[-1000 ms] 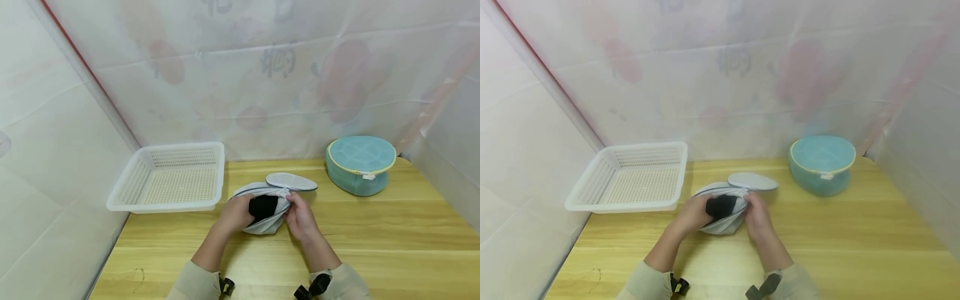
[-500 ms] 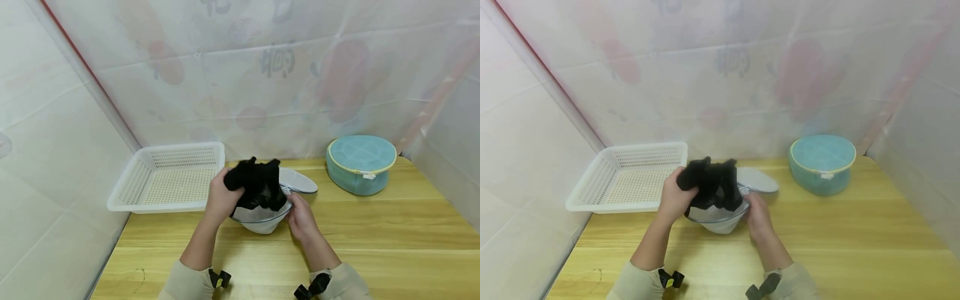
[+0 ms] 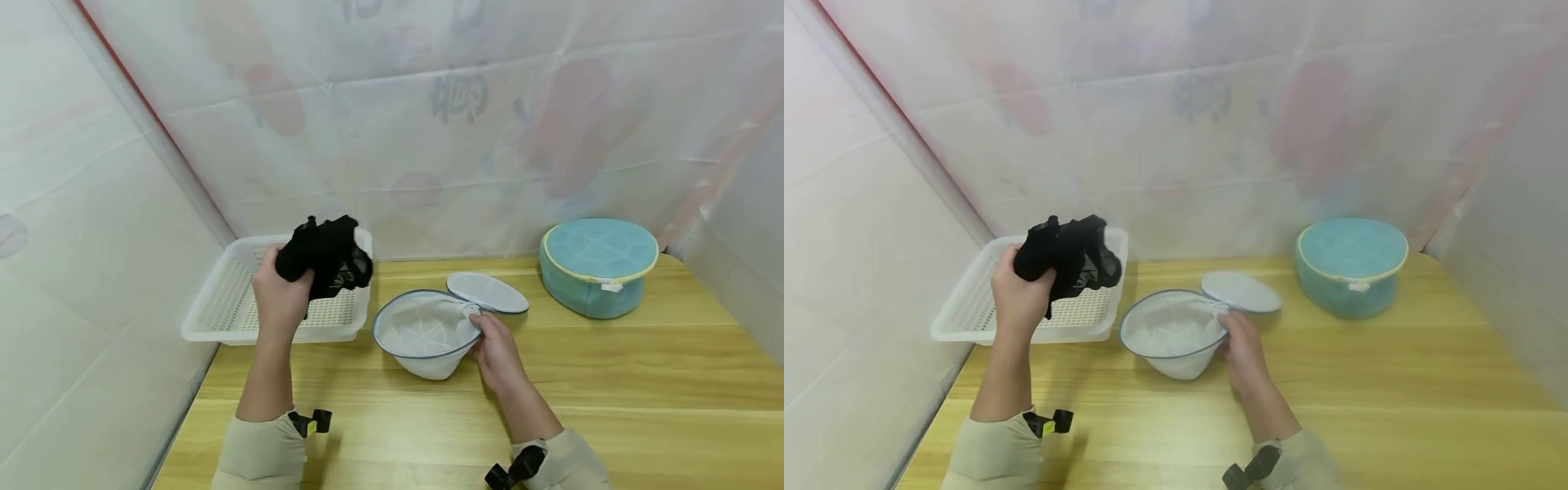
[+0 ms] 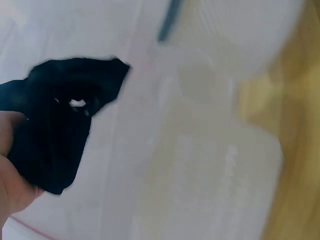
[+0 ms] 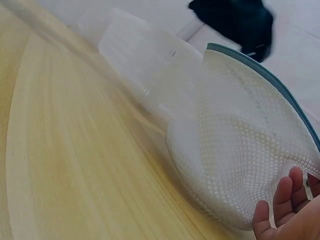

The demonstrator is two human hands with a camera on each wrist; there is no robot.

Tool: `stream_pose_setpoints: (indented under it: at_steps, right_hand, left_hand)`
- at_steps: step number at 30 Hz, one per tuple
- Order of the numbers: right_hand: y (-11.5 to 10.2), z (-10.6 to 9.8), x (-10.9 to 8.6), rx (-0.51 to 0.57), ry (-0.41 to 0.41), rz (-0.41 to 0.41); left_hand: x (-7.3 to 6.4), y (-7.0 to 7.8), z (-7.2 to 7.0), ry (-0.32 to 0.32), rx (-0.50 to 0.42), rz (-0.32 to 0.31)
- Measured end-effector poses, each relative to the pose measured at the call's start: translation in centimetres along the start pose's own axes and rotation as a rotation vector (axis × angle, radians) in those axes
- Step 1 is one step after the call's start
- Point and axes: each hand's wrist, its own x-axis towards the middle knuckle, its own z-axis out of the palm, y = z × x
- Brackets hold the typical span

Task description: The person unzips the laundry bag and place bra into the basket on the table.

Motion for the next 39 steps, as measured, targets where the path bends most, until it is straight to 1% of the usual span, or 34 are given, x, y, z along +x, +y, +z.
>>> stream_pose_setpoints:
  at_steps: [2,4,7,9,12,17,18,20,24,27,30,33,36,39]
  right_hand:
    - [0.0,0.0,0.0,-0.007,0.005,0.006]
    - [0.0,-0.1,-0.1,-0.014,0.005,0.01]
    - [0.1,-0.1,-0.1,-0.022,0.011,0.017]
    - [0.1,-0.1,-0.1,-0.025,0.014,0.019]
    - [0.2,-0.1,-0.2,-0.028,0.017,0.021]
    - [0.3,0.1,-0.4,-0.033,0.019,0.021]
    - [0.3,0.1,-0.4,-0.034,0.02,0.021]
    - [0.4,0.2,-0.4,-0.037,0.024,0.027]
    - [0.4,0.3,-0.3,-0.051,0.039,0.034]
    - [0.3,0.3,-0.3,-0.066,0.045,0.04]
    - [0.3,0.3,-0.3,-0.071,0.05,0.046]
    - [0.3,0.1,-0.2,-0.075,0.052,0.054]
    - [0.4,0.0,0.0,-0.092,0.048,0.058]
    - [0.4,-0.2,0.4,-0.113,0.036,0.057]
  left_hand:
    - [0.4,-1.2,-0.3,-0.005,0.097,0.008]
    - [0.6,-2.4,-0.4,-0.04,0.199,0.009]
    - [1.1,-4.2,-0.3,-0.143,0.34,-0.006]
    - [1.3,-5.0,-0.1,-0.224,0.406,-0.028]
    - [1.7,-5.7,0.0,-0.348,0.451,-0.061]
    - [1.8,-6.2,0.0,-0.622,0.482,-0.124]
    - [1.7,-6.3,0.0,-0.667,0.483,-0.14]
    - [1.4,-6.3,-0.1,-0.72,0.494,-0.162]
    - [0.6,-6.2,0.0,-0.767,0.542,-0.171]
    - [0.2,-6.0,0.3,-0.822,0.584,-0.147]
    - [-0.1,-6.0,0.5,-0.855,0.591,-0.13]
    - [-0.3,-6.0,0.7,-0.831,0.585,-0.104]
    - [-0.7,-5.9,0.6,-0.773,0.571,-0.061]
    - [-1.4,-5.7,0.5,-0.69,0.548,0.03]
